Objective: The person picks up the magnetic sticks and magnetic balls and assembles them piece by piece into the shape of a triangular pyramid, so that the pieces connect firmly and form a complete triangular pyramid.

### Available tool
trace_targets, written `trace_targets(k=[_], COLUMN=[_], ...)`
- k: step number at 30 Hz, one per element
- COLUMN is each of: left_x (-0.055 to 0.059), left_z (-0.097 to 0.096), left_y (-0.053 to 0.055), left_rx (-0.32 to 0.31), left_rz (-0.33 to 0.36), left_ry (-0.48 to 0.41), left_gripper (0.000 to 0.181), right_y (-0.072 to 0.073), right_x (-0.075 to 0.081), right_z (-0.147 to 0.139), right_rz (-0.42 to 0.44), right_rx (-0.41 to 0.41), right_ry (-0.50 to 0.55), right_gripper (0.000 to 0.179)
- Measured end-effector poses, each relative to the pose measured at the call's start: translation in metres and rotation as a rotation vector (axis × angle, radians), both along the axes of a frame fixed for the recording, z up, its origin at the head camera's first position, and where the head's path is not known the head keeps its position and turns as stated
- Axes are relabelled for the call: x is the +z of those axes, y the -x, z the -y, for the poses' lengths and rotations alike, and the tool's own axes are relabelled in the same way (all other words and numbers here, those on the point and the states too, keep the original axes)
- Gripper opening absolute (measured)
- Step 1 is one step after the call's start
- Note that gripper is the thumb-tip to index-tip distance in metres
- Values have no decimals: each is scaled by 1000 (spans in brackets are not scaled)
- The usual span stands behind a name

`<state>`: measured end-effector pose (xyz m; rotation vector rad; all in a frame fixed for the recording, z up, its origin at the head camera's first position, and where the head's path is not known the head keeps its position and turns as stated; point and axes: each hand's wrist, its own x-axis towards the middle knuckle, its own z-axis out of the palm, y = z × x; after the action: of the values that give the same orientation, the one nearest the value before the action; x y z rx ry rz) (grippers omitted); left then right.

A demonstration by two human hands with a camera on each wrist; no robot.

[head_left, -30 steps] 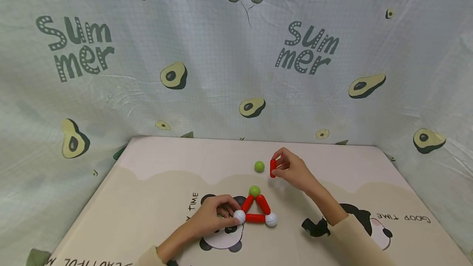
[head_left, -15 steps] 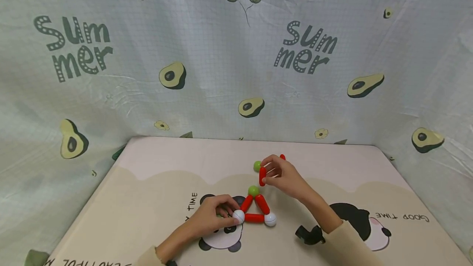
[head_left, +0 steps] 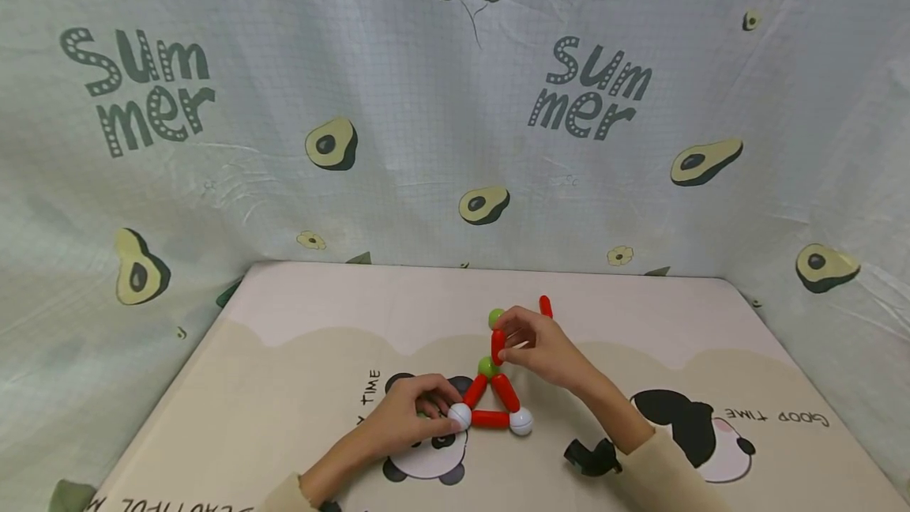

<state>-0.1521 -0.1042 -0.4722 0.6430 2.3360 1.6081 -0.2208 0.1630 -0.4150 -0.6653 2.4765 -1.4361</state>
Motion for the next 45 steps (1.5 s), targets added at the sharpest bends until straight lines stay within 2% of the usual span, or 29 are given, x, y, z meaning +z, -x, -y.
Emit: trace_targets(k=[9, 15, 27, 37, 45], left_x=[1, 1, 2, 3, 2], left_z=[-1, -1, -2, -1, -1], left_y=[1, 2, 1, 1, 0], left_rx=[-8, -2, 6, 7, 6], left_rz=[-13, -3, 12, 16, 10], left_ry=[-14, -1, 1, -1, 3], left_gripper=[27, 26, 25, 26, 26], right_y=[-2, 1, 3, 8, 6], right_x=[-1, -3, -8, -11, -11], right_z=[0, -1, -1, -5, -4], right_rz=[-5, -19, -29, -29, -48], right_rx=[76, 85, 93, 182, 192], right_ry=[29, 7, -28, -42, -52], right_gripper=[30, 22, 20, 19, 21])
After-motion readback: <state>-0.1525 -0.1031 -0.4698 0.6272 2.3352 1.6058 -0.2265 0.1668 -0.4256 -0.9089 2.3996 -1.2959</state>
